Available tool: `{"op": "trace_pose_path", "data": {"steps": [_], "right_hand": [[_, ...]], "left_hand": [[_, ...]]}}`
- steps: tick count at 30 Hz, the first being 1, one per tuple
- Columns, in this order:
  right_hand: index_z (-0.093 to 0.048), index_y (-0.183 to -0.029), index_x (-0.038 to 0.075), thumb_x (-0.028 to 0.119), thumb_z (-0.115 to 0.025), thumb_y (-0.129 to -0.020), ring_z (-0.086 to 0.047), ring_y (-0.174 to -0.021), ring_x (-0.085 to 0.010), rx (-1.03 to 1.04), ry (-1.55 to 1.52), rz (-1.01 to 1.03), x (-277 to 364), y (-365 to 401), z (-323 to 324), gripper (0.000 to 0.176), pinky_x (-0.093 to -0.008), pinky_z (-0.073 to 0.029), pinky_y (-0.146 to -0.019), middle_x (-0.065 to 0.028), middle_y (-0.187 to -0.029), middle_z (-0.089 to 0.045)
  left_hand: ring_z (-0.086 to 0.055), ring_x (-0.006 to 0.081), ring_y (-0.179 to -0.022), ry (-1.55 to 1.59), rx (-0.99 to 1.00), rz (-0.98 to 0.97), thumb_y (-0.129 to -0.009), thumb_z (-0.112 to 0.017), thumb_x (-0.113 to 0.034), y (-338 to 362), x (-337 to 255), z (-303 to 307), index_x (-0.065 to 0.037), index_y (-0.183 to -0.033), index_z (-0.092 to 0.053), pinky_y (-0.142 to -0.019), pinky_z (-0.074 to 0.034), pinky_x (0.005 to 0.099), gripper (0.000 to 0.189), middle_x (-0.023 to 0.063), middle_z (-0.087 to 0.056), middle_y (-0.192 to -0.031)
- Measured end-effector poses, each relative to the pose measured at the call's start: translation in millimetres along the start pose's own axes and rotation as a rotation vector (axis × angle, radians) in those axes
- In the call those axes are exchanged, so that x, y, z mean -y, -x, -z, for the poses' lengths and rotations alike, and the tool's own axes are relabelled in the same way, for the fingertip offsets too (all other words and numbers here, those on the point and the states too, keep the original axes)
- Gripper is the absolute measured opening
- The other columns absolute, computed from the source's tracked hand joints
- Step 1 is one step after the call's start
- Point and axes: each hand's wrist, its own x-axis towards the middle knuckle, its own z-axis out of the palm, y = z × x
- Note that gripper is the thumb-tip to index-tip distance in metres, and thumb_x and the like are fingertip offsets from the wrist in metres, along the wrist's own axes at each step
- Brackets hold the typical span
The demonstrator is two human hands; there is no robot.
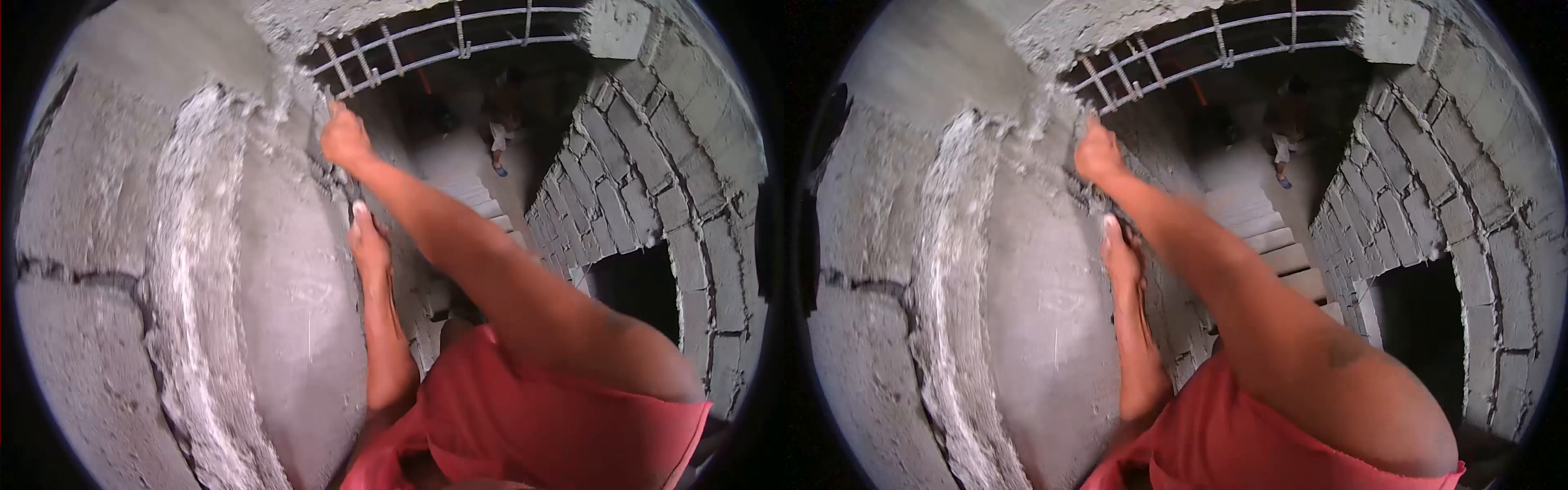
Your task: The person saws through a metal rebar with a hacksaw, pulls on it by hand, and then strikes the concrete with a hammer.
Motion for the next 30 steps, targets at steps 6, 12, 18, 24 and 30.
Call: {"op": "trace_pose_path", "data": {"steps": [6, 12, 18, 24, 30], "right_hand": [[-0.056, -0.129, 0.000, 0.007, -0.056, -0.088, -0.057, -0.125, -0.0511, 0.105, -0.069, -0.090, 18, -51, 5, 0.041, -0.0530, -0.048, -0.105, -0.0345, -0.127, -0.062], [-0.060, -0.129, 0.001, 0.008, -0.051, -0.088, -0.059, -0.124, -0.0471, 0.041, -0.065, -0.033, -7, -19, 12, 0.043, -0.0495, -0.046, -0.108, -0.0325, -0.121, -0.066], [-0.061, -0.131, -0.001, 0.010, -0.053, -0.088, -0.063, -0.117, -0.0482, 0.007, -0.059, -0.050, 11, -43, -9, 0.046, -0.0495, -0.048, -0.105, -0.0338, -0.117, -0.067], [-0.059, -0.128, 0.000, 0.009, -0.054, -0.087, -0.060, -0.120, -0.0500, 0.079, -0.055, -0.015, -1, 11, 10, 0.042, -0.0518, -0.047, -0.105, -0.0348, -0.121, -0.064], [-0.058, -0.132, 0.004, 0.011, -0.052, -0.089, -0.059, -0.122, -0.0488, 0.104, 0.011, -0.075, 18, -11, -5, 0.044, -0.0515, -0.046, -0.107, -0.0327, -0.124, -0.064]], "left_hand": [[-0.033, 0.0078, -0.046, 0.030, 0.046, -0.063, -0.105, -0.047, -0.058, -47, -26, -24, -0.016, -0.071, -0.044, -0.043, -0.024, 0.0275, 0.054, -0.0047, -0.037, -0.060], [-0.036, 0.0082, -0.045, -0.061, 0.088, -0.061, -0.104, -0.049, -0.058, -12, 4, -9, -0.018, -0.069, -0.042, -0.042, -0.025, 0.0274, 0.053, -0.0041, -0.041, -0.056], [-0.036, 0.0111, -0.040, 0.072, 0.036, 0.044, -0.103, -0.047, -0.061, -47, -32, -21, -0.018, -0.070, -0.043, -0.037, -0.025, 0.0286, 0.055, -0.0035, -0.041, -0.053], [-0.034, 0.0104, -0.039, -0.052, 0.067, -0.051, -0.104, -0.045, -0.060, -10, 12, 6, -0.018, -0.071, -0.043, -0.036, -0.024, 0.0291, 0.053, -0.0037, -0.039, -0.052], [-0.036, 0.0081, -0.045, 0.149, 0.070, 0.062, -0.105, -0.045, -0.057, -23, -13, 6, -0.017, -0.070, -0.046, -0.043, -0.027, 0.0272, 0.054, -0.0051, -0.043, -0.058]]}}
